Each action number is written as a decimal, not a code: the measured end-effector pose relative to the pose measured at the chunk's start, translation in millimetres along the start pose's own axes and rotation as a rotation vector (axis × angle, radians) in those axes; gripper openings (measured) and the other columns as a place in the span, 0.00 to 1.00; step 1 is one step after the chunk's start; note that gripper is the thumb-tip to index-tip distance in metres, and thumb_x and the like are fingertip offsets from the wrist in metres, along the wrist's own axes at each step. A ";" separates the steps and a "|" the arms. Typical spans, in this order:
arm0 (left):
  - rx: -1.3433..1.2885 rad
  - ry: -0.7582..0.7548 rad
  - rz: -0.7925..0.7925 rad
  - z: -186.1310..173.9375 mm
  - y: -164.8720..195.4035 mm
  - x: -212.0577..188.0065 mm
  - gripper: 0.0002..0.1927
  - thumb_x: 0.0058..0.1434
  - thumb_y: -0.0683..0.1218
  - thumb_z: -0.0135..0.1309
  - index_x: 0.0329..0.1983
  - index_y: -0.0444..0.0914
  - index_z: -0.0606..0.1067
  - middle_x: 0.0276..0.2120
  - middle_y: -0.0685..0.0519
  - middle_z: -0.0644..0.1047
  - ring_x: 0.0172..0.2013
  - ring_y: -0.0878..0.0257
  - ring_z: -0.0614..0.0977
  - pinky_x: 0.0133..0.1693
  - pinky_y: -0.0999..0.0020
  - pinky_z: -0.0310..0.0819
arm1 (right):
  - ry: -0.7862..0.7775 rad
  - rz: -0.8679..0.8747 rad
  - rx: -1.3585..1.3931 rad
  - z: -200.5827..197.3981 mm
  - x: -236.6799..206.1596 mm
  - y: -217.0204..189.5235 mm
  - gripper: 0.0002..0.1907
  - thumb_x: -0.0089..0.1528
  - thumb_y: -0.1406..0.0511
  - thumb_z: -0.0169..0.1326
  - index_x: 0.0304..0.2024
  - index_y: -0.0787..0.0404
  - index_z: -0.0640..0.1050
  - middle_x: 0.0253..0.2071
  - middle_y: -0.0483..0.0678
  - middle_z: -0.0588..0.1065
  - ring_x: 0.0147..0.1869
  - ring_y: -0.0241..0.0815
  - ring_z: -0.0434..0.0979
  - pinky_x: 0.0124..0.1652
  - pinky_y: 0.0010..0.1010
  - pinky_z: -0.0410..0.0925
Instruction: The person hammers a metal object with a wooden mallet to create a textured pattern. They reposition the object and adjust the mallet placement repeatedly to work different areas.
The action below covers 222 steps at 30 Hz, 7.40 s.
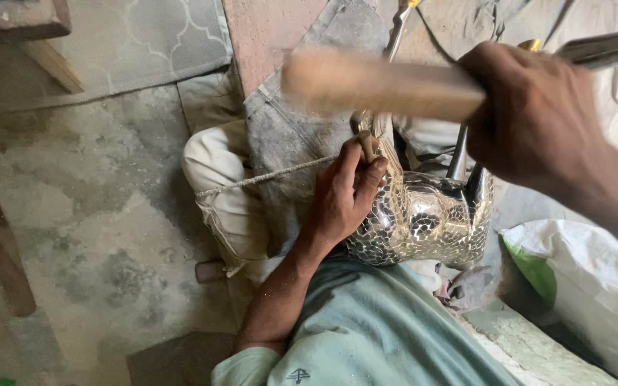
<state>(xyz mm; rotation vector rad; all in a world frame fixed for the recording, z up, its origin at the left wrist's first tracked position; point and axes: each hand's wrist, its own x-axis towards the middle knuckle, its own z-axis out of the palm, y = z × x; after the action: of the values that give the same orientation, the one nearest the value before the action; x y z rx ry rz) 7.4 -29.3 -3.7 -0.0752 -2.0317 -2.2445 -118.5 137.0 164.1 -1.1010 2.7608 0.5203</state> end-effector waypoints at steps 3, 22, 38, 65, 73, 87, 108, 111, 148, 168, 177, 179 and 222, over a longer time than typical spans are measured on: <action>0.015 -0.012 -0.021 -0.1 -2.7 0.9 0.16 0.77 0.48 0.48 0.60 0.34 0.67 0.34 0.49 0.80 0.32 0.64 0.86 0.31 0.69 0.84 | -0.107 0.038 0.044 0.2 3.7 1.4 0.12 0.61 0.69 0.55 0.49 0.59 0.76 0.26 0.45 0.73 0.22 0.38 0.67 0.22 0.30 0.63; 0.030 0.006 -0.047 -5.0 -0.8 0.6 0.18 0.75 0.47 0.48 0.62 0.33 0.66 0.34 0.49 0.80 0.32 0.64 0.86 0.30 0.69 0.81 | -0.084 0.038 0.163 8.2 18.3 2.7 0.12 0.61 0.69 0.51 0.47 0.58 0.75 0.22 0.45 0.71 0.17 0.37 0.63 0.19 0.31 0.59; 0.076 0.034 -0.002 -1.8 -20.2 1.2 0.12 0.76 0.47 0.49 0.56 0.36 0.68 0.33 0.49 0.79 0.29 0.65 0.84 0.28 0.70 0.81 | -0.243 0.006 -0.219 13.1 24.1 8.4 0.08 0.63 0.64 0.55 0.45 0.54 0.78 0.22 0.44 0.75 0.13 0.36 0.69 0.14 0.28 0.64; 0.017 0.013 -0.026 -10.2 -7.1 8.8 0.15 0.75 0.45 0.48 0.61 0.33 0.66 0.32 0.47 0.78 0.30 0.64 0.83 0.28 0.67 0.79 | -0.025 0.013 0.016 3.7 37.3 2.1 0.13 0.59 0.67 0.54 0.47 0.52 0.80 0.29 0.42 0.77 0.19 0.35 0.67 0.19 0.28 0.59; 0.024 0.012 -0.073 -10.4 -5.5 7.8 0.12 0.75 0.44 0.50 0.58 0.34 0.68 0.29 0.49 0.79 0.29 0.64 0.84 0.29 0.67 0.78 | -0.052 0.051 0.186 7.5 34.4 5.7 0.07 0.67 0.63 0.52 0.47 0.55 0.74 0.26 0.42 0.72 0.23 0.36 0.67 0.28 0.26 0.60; -0.002 -0.016 -0.134 17.0 8.6 14.7 0.11 0.75 0.46 0.50 0.55 0.35 0.69 0.30 0.51 0.80 0.29 0.65 0.85 0.30 0.70 0.80 | -0.244 0.189 0.051 4.6 3.0 32.8 0.07 0.69 0.64 0.49 0.49 0.51 0.75 0.28 0.41 0.75 0.20 0.35 0.68 0.20 0.24 0.60; -0.208 0.692 -0.366 -7.2 17.0 -136.4 0.14 0.69 0.44 0.52 0.55 0.41 0.64 0.35 0.51 0.75 0.32 0.62 0.81 0.28 0.72 0.77 | 0.265 1.181 1.584 202.6 -207.0 30.9 0.21 0.67 0.58 0.63 0.41 0.73 0.80 0.31 0.50 0.77 0.32 0.41 0.73 0.32 0.35 0.65; -0.379 0.699 -0.395 20.3 30.5 -150.9 0.13 0.69 0.46 0.53 0.54 0.42 0.66 0.35 0.53 0.75 0.32 0.63 0.81 0.27 0.74 0.76 | 0.478 1.049 1.620 200.7 -222.3 13.8 0.17 0.63 0.62 0.61 0.44 0.71 0.79 0.36 0.48 0.79 0.35 0.36 0.77 0.36 0.29 0.70; 0.486 -0.942 0.275 152.8 238.8 -111.1 0.02 0.72 0.43 0.58 0.45 0.40 0.77 0.27 0.50 0.79 0.28 0.56 0.85 0.32 0.63 0.81 | 0.367 0.876 1.620 220.5 -278.3 59.8 0.19 0.62 0.61 0.63 0.46 0.71 0.80 0.39 0.51 0.80 0.39 0.37 0.78 0.40 0.31 0.71; 0.229 0.126 -0.061 69.9 115.8 -51.0 0.14 0.70 0.38 0.58 0.54 0.32 0.68 0.42 0.49 0.81 0.41 0.66 0.85 0.42 0.70 0.85 | 0.407 0.873 1.731 217.1 -253.1 55.0 0.16 0.63 0.63 0.62 0.48 0.69 0.79 0.40 0.48 0.79 0.40 0.36 0.77 0.42 0.29 0.71; 0.353 -0.049 -0.083 109.9 57.2 -4.6 0.15 0.65 0.37 0.60 0.53 0.32 0.72 0.42 0.47 0.82 0.41 0.62 0.88 0.40 0.70 0.86 | 0.191 1.022 1.631 236.3 -232.8 77.6 0.21 0.64 0.59 0.63 0.51 0.70 0.79 0.41 0.52 0.80 0.40 0.41 0.79 0.41 0.33 0.72; 0.443 -0.139 -0.033 116.7 50.2 14.0 0.15 0.66 0.38 0.60 0.55 0.34 0.73 0.38 0.50 0.85 0.40 0.63 0.89 0.40 0.72 0.84 | -0.002 1.109 1.447 241.1 -232.3 98.1 0.24 0.64 0.57 0.63 0.53 0.69 0.77 0.39 0.55 0.80 0.39 0.45 0.80 0.40 0.37 0.72; 0.385 -0.166 0.043 125.9 -4.0 61.1 0.11 0.73 0.45 0.56 0.47 0.35 0.67 0.33 0.50 0.77 0.32 0.60 0.84 0.34 0.65 0.78 | 0.345 0.285 0.490 115.1 -135.9 154.9 0.24 0.54 0.82 0.61 0.54 0.71 0.77 0.40 0.63 0.77 0.41 0.54 0.78 0.42 0.39 0.74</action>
<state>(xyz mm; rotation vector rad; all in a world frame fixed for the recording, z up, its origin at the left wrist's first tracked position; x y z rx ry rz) -58.6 93.2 12.0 -0.2754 -2.4819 -1.8374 -127.4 370.6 130.8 -0.7412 3.0998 -0.3530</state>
